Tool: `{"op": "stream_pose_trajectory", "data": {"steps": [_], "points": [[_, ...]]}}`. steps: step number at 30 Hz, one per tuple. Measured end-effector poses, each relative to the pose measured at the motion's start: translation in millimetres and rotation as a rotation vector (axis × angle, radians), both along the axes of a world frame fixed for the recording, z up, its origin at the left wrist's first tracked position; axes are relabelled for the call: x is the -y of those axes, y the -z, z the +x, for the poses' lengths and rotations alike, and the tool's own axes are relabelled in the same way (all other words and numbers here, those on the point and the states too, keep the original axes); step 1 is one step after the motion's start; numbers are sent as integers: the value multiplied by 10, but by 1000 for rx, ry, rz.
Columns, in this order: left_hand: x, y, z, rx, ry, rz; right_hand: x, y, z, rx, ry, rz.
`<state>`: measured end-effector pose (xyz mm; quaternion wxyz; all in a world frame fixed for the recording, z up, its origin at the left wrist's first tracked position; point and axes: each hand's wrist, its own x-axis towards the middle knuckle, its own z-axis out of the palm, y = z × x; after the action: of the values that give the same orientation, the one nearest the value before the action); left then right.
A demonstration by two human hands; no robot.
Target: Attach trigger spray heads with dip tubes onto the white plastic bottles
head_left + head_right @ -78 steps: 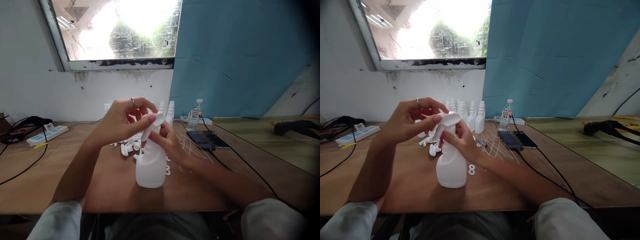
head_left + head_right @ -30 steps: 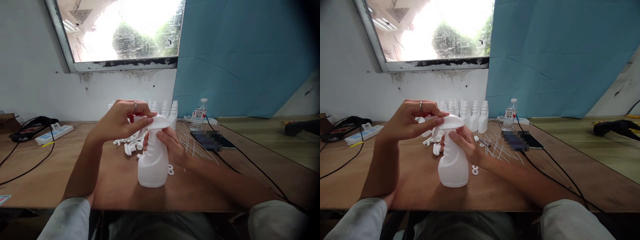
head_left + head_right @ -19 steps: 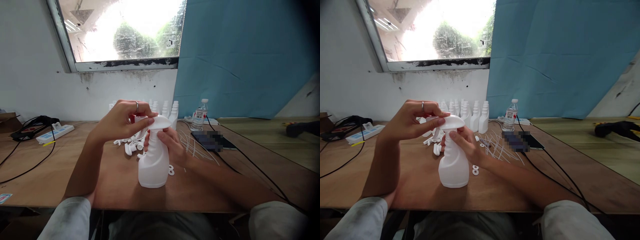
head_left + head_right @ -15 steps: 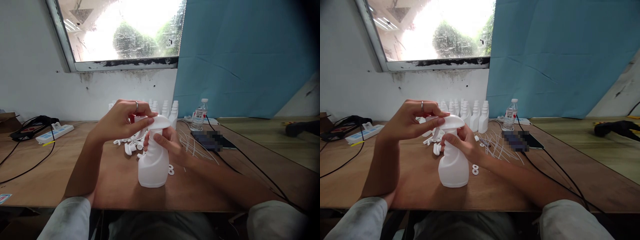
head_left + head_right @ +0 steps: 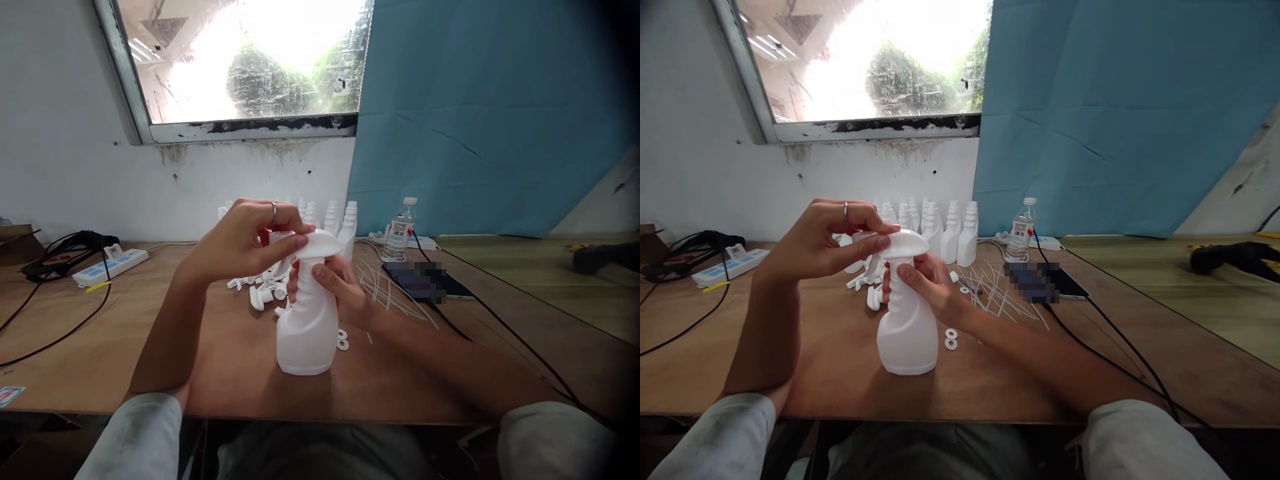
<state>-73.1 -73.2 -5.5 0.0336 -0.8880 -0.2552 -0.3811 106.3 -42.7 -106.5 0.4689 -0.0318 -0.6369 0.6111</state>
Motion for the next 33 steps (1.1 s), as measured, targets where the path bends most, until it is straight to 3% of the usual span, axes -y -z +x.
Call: {"op": "stream_pose_trajectory", "data": {"steps": [6,9,15,21,23,26,29,33], "points": [[6,10,14,6,12,0,30,-55,-6,87,94,86],[-20,6,1,6,-9,-9,11,-85,-15,97,99,46],[16,-44,-108,-48,-85,12,-103,-139,12,283,-46,28],[454,-81,-223,145,-264,190,-104,-233,53,333,-210,-59],[585,-81,-285,41,-239,123,-97,-240,61,342,-197,-52],[614,-42,-384,-277,-191,-167,-104,-231,68,372,-147,-32],[425,70,-415,-588,-204,-449,-114,-225,66,371,-157,11],[61,322,-292,-776,-197,-547,-98,-230,65,375,-150,75]]}}
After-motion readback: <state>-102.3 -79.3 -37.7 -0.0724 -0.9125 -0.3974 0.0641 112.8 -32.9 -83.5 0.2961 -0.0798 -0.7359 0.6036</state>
